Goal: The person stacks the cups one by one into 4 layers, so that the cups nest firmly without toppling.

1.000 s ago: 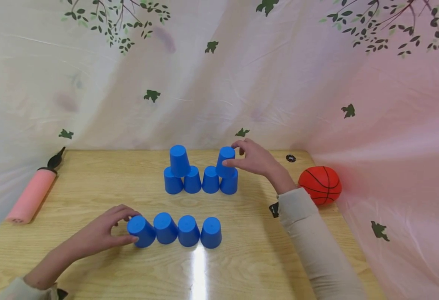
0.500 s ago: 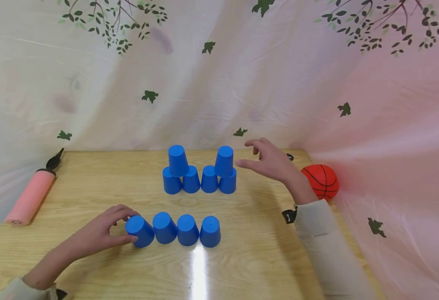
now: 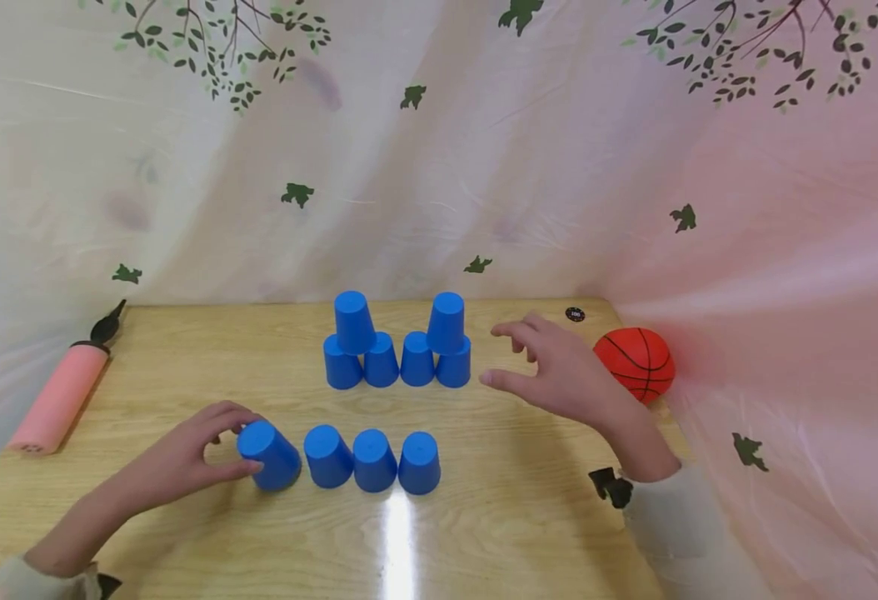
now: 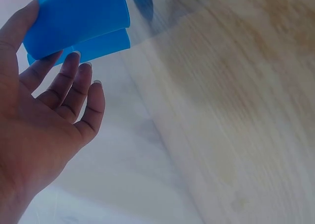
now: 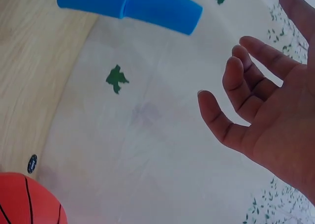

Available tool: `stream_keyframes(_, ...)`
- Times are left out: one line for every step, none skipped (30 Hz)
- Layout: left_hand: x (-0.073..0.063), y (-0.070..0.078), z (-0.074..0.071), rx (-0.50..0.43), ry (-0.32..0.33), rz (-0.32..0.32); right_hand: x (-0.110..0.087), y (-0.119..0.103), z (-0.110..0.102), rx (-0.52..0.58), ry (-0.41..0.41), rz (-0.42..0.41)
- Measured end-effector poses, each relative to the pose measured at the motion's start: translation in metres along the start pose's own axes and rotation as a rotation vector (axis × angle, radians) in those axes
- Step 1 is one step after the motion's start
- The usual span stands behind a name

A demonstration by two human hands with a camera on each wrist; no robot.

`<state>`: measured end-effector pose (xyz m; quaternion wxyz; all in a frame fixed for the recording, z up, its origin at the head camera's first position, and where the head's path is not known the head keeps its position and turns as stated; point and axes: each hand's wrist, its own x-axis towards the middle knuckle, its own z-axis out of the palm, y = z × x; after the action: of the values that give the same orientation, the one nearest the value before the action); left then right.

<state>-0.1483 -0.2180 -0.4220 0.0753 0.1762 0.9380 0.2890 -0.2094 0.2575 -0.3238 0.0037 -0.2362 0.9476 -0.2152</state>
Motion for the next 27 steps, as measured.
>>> stream_keyframes(0.000, 0.000, -0.001, 0.005, 0.003, 0.002, -0.002, -0.002, 0.004, 0.004, -0.012, -0.007)
stream_keyframes(0.001, 0.001, -0.002, 0.009, 0.006, 0.010, -0.003, -0.004, 0.008, 0.005, -0.022, -0.018)
stream_keyframes(0.001, 0.002, -0.004, 0.012, 0.010, 0.014, -0.004, -0.005, 0.012, 0.006, -0.034, -0.029)
stream_keyframes(0.001, 0.003, -0.005, 0.016, 0.013, 0.018, -0.005, -0.007, 0.016, 0.007, -0.047, -0.040)
stream_keyframes(0.001, 0.003, -0.006, 0.017, 0.017, 0.022, -0.006, -0.009, 0.020, 0.002, -0.060, -0.050)
stream_keyframes(0.001, 0.004, -0.007, 0.018, 0.021, 0.026, -0.006, -0.011, 0.025, 0.004, -0.077, -0.053)
stream_keyframes(0.002, 0.006, -0.008, 0.017, 0.023, 0.029, -0.006, -0.013, 0.029, 0.004, -0.093, -0.057)
stream_keyframes(0.002, 0.006, -0.009, 0.018, 0.027, 0.034, -0.006, -0.014, 0.034, 0.002, -0.108, -0.064)
stream_keyframes(0.002, 0.007, -0.010, 0.020, 0.032, 0.040, -0.005, -0.015, 0.039, 0.001, -0.123, -0.068)
stream_keyframes(0.002, 0.008, -0.011, 0.025, 0.036, 0.045, -0.005, -0.017, 0.043, -0.001, -0.137, -0.074)
stream_keyframes(0.002, 0.009, -0.012, 0.028, 0.043, 0.051, -0.005, -0.018, 0.048, -0.004, -0.148, -0.078)
stream_keyframes(0.003, 0.010, -0.013, 0.034, 0.048, 0.057, -0.004, -0.019, 0.052, -0.002, -0.158, -0.084)
stream_keyframes(0.003, 0.010, -0.014, 0.037, 0.052, 0.061, -0.004, -0.020, 0.057, 0.003, -0.169, -0.086)
stream_keyframes(0.004, 0.010, -0.015, 0.042, 0.056, 0.066, -0.004, -0.021, 0.061, 0.013, -0.180, -0.093)
stream_keyframes(0.004, 0.011, -0.017, 0.047, 0.058, 0.068, -0.004, -0.022, 0.065, 0.019, -0.191, -0.095)
stream_keyframes(0.005, 0.011, -0.018, 0.050, 0.059, 0.069, -0.003, -0.023, 0.069, 0.023, -0.202, -0.097)
stream_keyframes(0.006, 0.012, -0.019, 0.054, 0.060, 0.073, -0.003, -0.024, 0.072, 0.031, -0.217, -0.096)
stream_keyframes(0.007, 0.013, -0.021, 0.058, 0.060, 0.074, -0.003, -0.024, 0.076, 0.037, -0.231, -0.096)
stream_keyframes(0.008, 0.013, -0.022, 0.063, 0.061, 0.076, -0.002, -0.025, 0.079, 0.043, -0.243, -0.095)
stream_keyframes(0.009, 0.014, -0.024, 0.070, 0.063, 0.079, -0.001, -0.025, 0.082, 0.048, -0.254, -0.097)
stream_keyframes(0.010, 0.015, -0.025, 0.076, 0.063, 0.081, -0.001, -0.026, 0.085, 0.047, -0.265, -0.094)
stream_keyframes(0.011, 0.017, -0.027, 0.084, 0.064, 0.086, 0.000, -0.026, 0.087, 0.049, -0.274, -0.094)
stream_keyframes(0.012, 0.018, -0.028, 0.090, 0.067, 0.093, 0.000, -0.027, 0.090, 0.048, -0.282, -0.095)
stream_keyframes(0.013, 0.020, -0.030, 0.094, 0.069, 0.100, 0.000, -0.027, 0.092, 0.046, -0.289, -0.095)
stream_keyframes(0.014, 0.022, -0.031, 0.103, 0.073, 0.111, 0.000, -0.028, 0.095, 0.045, -0.295, -0.095)
stream_keyframes(0.015, 0.024, -0.033, 0.111, 0.075, 0.121, 0.000, -0.028, 0.097, 0.044, -0.301, -0.093)
stream_keyframes(0.016, 0.027, -0.034, 0.116, 0.074, 0.132, 0.000, -0.028, 0.099, 0.039, -0.305, -0.094)
